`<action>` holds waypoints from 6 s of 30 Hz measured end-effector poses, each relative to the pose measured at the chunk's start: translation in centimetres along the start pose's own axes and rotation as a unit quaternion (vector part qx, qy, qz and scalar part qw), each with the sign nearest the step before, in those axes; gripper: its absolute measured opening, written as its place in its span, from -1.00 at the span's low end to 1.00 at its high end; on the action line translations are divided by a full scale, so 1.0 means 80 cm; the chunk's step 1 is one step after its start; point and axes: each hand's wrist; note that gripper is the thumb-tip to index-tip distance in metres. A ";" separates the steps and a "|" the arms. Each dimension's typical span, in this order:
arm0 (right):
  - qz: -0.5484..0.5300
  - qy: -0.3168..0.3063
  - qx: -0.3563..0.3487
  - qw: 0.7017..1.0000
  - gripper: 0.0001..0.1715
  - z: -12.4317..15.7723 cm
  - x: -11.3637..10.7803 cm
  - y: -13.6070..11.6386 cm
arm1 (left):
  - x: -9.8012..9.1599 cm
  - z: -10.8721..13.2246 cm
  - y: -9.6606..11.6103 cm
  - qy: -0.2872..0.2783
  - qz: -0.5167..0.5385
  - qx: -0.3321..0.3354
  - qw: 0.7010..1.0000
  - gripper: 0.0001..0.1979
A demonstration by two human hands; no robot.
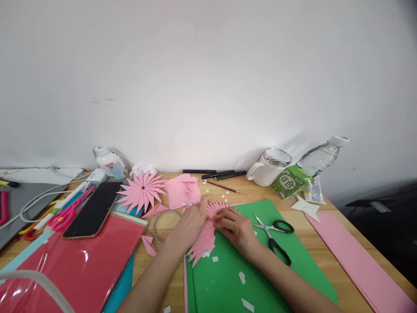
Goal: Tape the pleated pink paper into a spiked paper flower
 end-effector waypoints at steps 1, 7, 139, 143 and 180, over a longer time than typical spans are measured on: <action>-0.001 -0.001 0.002 1.000 -0.81 0.000 0.000 0.000 | -0.001 -0.001 0.001 -0.006 -0.001 -0.005 1.000 -0.72; -0.010 0.001 0.001 1.000 -0.82 -0.001 -0.001 -0.001 | -0.001 -0.001 0.003 -0.014 0.013 0.002 1.000 -0.68; 0.088 -0.007 0.021 0.996 -0.71 0.007 -0.001 -0.005 | -0.015 0.070 0.009 0.046 0.089 0.052 0.994 0.06; 0.084 -0.014 0.000 0.996 -0.73 0.005 -0.002 -0.005 | 0.015 0.084 0.003 0.037 0.074 0.090 0.992 0.13; 0.128 -0.105 0.032 0.986 -0.79 -0.006 -0.006 -0.016 | 0.045 0.076 -0.031 0.070 0.119 0.120 0.983 -0.03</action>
Point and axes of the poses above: each hand's wrist, its own z-axis away from the middle knuckle, its own x-axis out of the palm, y = z × x, and after that the axes turned 1 degree about y, right-handed
